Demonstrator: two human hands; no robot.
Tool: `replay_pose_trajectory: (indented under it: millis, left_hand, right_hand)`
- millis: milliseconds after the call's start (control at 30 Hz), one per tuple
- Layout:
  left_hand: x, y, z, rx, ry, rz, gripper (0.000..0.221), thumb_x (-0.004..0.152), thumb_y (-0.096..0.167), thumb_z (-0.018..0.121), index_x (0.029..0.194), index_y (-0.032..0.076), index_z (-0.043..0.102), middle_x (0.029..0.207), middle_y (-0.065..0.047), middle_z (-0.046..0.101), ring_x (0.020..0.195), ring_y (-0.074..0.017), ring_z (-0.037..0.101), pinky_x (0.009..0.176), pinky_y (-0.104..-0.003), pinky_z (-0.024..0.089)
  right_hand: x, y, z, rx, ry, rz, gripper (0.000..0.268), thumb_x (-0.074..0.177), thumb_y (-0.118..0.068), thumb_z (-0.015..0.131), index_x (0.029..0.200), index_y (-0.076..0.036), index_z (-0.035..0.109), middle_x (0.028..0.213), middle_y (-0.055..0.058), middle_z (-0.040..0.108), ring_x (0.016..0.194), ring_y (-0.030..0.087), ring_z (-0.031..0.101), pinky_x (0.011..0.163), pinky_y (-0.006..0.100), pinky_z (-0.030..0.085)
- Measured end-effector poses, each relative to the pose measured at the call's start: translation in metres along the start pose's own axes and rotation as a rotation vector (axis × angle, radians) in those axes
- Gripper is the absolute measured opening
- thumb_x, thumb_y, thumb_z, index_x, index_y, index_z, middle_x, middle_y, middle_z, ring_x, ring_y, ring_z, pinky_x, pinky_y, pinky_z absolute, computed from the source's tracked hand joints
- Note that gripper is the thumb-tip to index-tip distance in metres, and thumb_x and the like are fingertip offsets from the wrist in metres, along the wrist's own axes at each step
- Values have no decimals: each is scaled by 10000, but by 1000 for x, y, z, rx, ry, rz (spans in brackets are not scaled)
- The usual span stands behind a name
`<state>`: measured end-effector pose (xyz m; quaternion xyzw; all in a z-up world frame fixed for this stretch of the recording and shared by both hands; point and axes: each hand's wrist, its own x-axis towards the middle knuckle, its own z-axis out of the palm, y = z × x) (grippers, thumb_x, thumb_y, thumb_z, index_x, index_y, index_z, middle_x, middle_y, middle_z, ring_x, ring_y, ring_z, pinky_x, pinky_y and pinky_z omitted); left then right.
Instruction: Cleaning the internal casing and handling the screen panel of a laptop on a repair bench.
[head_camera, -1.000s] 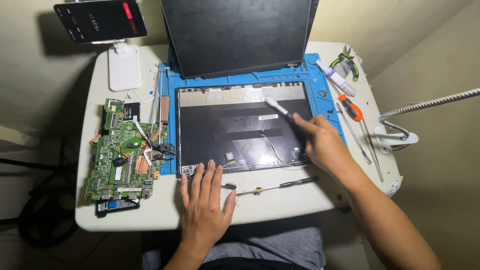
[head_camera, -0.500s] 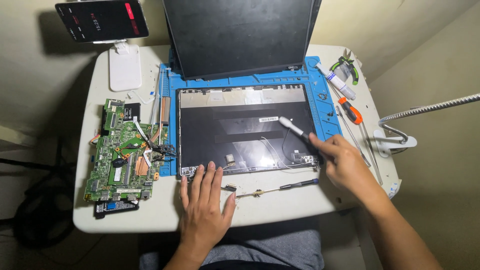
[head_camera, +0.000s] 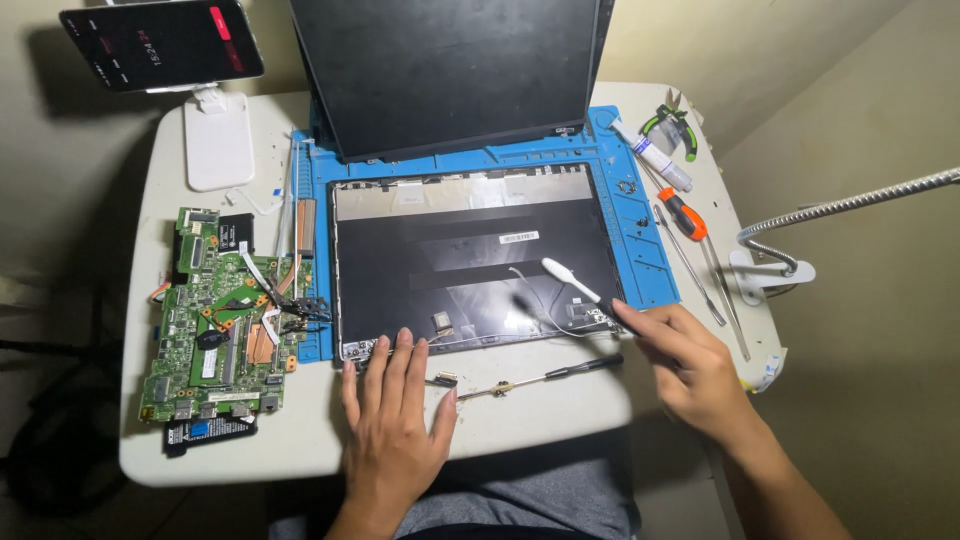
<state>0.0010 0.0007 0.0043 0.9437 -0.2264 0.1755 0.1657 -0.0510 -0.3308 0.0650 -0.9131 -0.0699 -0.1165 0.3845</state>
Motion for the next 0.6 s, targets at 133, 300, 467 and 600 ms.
replay_pose_trajectory:
  millis: [133,300,467,600]
  left_hand:
    - [-1,-1,1,-7,-27,-3,629,941,463,575,1455,102,546,1538,-94,530,1467,-294,430,1241,-577,226]
    - [-2,-2,3,3,-33,-2,654,938,478,562,1477,110,526,1556,-85,513,1482,-289,411,1250,-573,212]
    - [-3,-1,4,7,-24,-6,646,935,469,567,1473,113,536,1552,-83,523,1478,-290,424,1246,-571,223]
    - [-3,-1,5,19,-13,-4,647,934,475,565,1462,103,548,1545,-86,531,1472,-295,432,1248,-570,221]
  right_hand:
    - [-12,-19,-17,-12,185,-4,473,948,128,573,1392,-27,620,1081,115,654,927,165,634,788,242,501]
    - [-35,1,-28,17,388,517,414,1061,-5,499,1445,-61,642,984,71,608,666,118,440,629,232,416]
    - [-61,24,-32,-328,341,645,463,1030,-69,516,1456,-172,665,998,31,666,807,191,560,860,301,436]
    - [-68,35,-25,-415,326,636,463,1012,-82,535,1445,-188,661,1113,60,675,950,260,625,932,365,464]
